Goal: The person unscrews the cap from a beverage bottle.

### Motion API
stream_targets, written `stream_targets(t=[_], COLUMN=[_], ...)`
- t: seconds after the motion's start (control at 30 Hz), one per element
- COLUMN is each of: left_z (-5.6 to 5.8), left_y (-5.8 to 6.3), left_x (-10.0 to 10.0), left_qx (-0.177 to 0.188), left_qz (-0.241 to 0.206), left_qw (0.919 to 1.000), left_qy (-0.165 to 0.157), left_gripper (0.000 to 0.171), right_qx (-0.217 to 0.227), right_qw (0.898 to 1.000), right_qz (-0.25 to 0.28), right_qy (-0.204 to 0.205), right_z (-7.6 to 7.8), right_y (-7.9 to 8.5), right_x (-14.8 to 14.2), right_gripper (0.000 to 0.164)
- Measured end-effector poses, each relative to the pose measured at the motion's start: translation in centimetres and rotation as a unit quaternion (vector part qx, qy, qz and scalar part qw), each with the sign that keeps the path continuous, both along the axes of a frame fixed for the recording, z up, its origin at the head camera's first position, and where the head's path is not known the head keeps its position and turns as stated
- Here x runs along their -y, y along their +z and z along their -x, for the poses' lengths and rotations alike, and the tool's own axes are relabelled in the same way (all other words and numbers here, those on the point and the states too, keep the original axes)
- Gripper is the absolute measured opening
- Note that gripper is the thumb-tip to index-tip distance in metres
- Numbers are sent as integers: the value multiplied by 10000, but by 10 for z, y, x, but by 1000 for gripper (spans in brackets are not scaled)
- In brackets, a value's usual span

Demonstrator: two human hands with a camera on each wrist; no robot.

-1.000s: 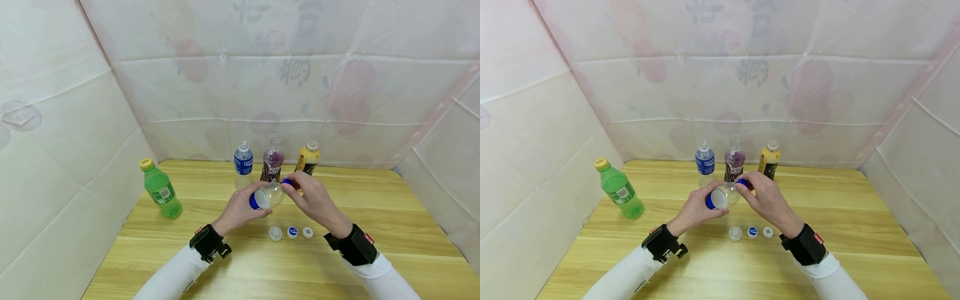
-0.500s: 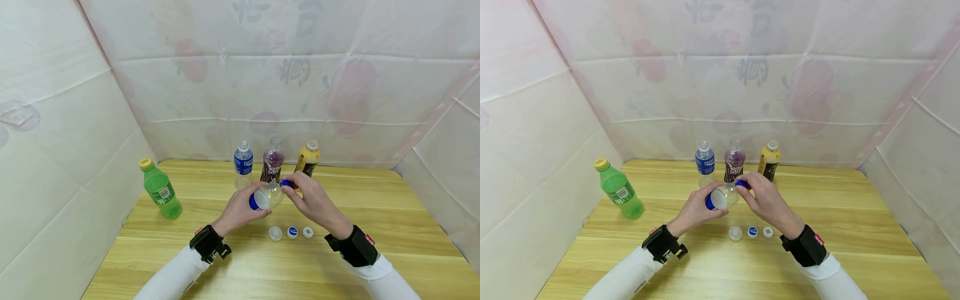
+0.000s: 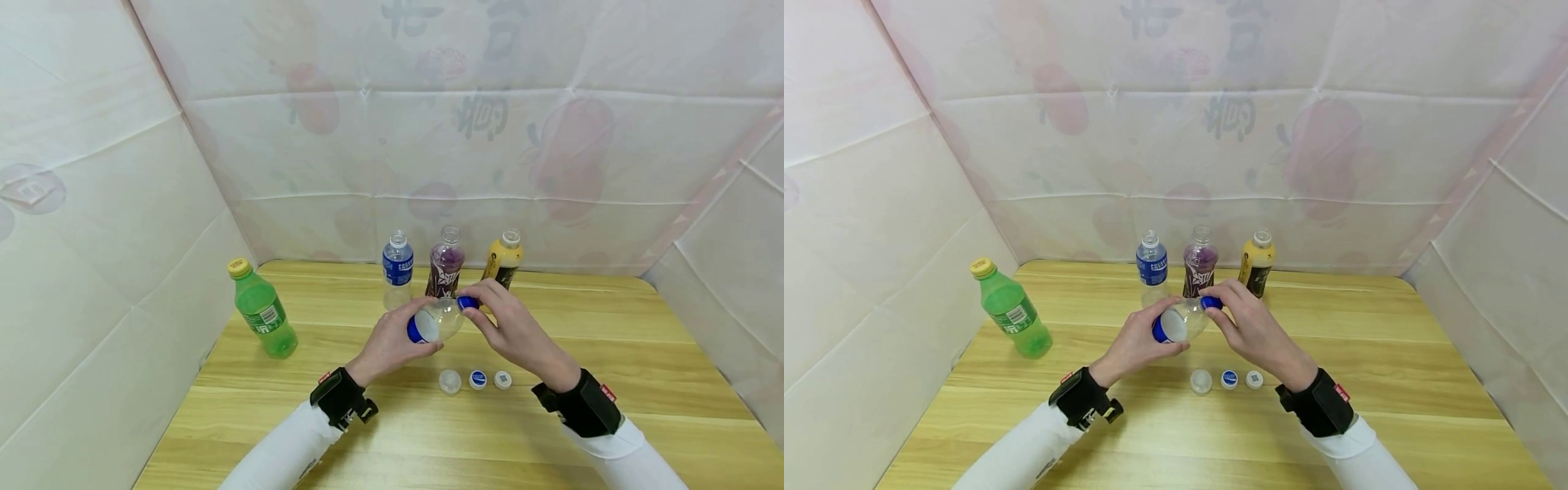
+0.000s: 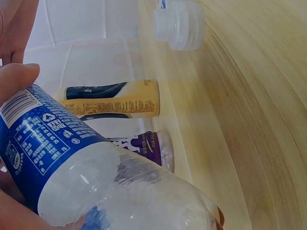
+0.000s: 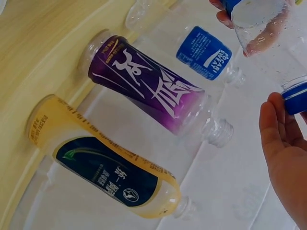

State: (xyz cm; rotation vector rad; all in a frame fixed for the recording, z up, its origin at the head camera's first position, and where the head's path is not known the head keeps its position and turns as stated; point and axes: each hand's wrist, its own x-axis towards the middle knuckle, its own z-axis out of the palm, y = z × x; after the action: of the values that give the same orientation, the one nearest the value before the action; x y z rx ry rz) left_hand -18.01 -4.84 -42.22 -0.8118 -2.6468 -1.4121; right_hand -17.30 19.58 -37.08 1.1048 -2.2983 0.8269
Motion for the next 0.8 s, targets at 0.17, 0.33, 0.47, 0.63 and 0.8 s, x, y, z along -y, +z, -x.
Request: stream_targets(t=[0.17,0.33,0.47,0.63,0.8], left_z=[1,1,1,0,-2], left_y=[0,-2,-1,1,3], left_x=[0,-2,-4,-7,-9], left_qx=[-36,-142,-155,-213,-271], left_qz=[30,125,55,56,106], left_qw=[10000,9997,9996,9993,9990], left_qy=[14,120,239,301,334], left_gripper=[75,76,76,76,75], right_qx=[110,540,829,741,492], right_qw=[9999,9972,9938,9919,9887], right_qz=[74,453,742,900,1055], right_qy=[109,233,68,-507,-945], right_z=[0,-1,-1,1,2], right_y=[0,0,1,-2,-3], right_x=[-2,-6,-5,4,10], right_gripper=[36,63,67,58,59])
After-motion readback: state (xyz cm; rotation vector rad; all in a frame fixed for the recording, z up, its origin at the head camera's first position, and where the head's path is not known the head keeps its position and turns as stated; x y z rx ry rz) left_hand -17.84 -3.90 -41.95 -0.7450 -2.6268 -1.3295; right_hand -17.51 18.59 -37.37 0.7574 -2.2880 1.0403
